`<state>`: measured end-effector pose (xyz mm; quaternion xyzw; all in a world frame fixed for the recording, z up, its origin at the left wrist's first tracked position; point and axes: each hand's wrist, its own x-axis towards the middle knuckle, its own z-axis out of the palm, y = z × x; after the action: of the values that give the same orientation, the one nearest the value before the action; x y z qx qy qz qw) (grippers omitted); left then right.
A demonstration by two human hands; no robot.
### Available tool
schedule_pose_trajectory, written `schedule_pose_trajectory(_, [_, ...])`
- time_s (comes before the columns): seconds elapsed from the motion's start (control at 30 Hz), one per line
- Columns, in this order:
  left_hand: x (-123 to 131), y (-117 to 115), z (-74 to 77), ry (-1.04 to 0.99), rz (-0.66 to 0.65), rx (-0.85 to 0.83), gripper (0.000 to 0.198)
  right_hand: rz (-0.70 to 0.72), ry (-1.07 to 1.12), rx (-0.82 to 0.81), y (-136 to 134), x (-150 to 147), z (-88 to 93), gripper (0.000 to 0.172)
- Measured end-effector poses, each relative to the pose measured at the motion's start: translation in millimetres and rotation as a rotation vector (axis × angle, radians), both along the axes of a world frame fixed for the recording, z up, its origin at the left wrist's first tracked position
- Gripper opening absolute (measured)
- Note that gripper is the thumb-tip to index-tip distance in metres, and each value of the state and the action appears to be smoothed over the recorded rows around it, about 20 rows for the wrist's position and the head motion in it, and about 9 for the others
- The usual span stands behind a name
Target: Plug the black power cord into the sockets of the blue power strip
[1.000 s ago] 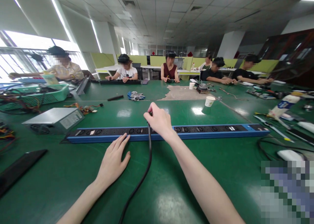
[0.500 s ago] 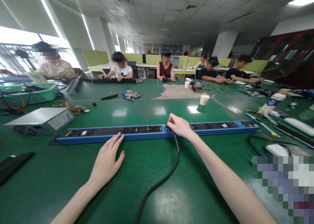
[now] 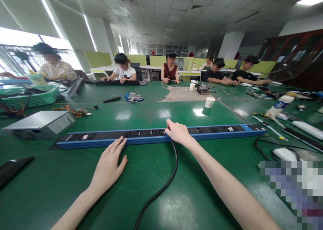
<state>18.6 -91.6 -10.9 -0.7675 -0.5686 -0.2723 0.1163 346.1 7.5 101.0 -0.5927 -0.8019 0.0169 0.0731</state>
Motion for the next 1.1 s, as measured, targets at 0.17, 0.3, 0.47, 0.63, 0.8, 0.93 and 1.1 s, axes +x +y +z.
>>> schedule_pose_trajectory(0.17, [0.1,0.1,1.1,0.003,0.0,0.0,0.072,-0.011,-0.004,0.008,-1.8,-0.1,1.8,0.024])
schedule_pose_trajectory(0.3, [0.4,0.2,1.7,0.004,-0.013,0.002,0.073,-0.009,0.089,0.061,-4.8,8.9,15.4,0.02])
schedule_pose_trajectory(0.47, [1.0,0.9,1.3,0.002,-0.004,-0.01,0.072,-0.07,0.244,0.167,-11.5,51.7,52.8,0.024])
schedule_pose_trajectory(0.63, [7.7,-0.7,4.8,-0.026,0.009,0.015,0.071,-0.168,0.219,0.158,-8.1,115.8,63.0,0.022])
schedule_pose_trajectory(0.8, [45.5,-2.1,17.2,-0.014,-0.041,0.019,0.069,-0.135,0.165,0.079,1.7,144.4,29.8,0.013])
schedule_pose_trajectory(0.93, [96.9,7.5,29.2,0.054,-0.17,0.0,0.069,-0.1,0.083,0.044,5.9,142.1,9.9,0.014])
schedule_pose_trajectory(1.1, [146.1,27.4,29.2,0.075,-0.229,0.007,0.069,-0.089,-0.047,0.039,5.5,133.8,5.0,0.016])
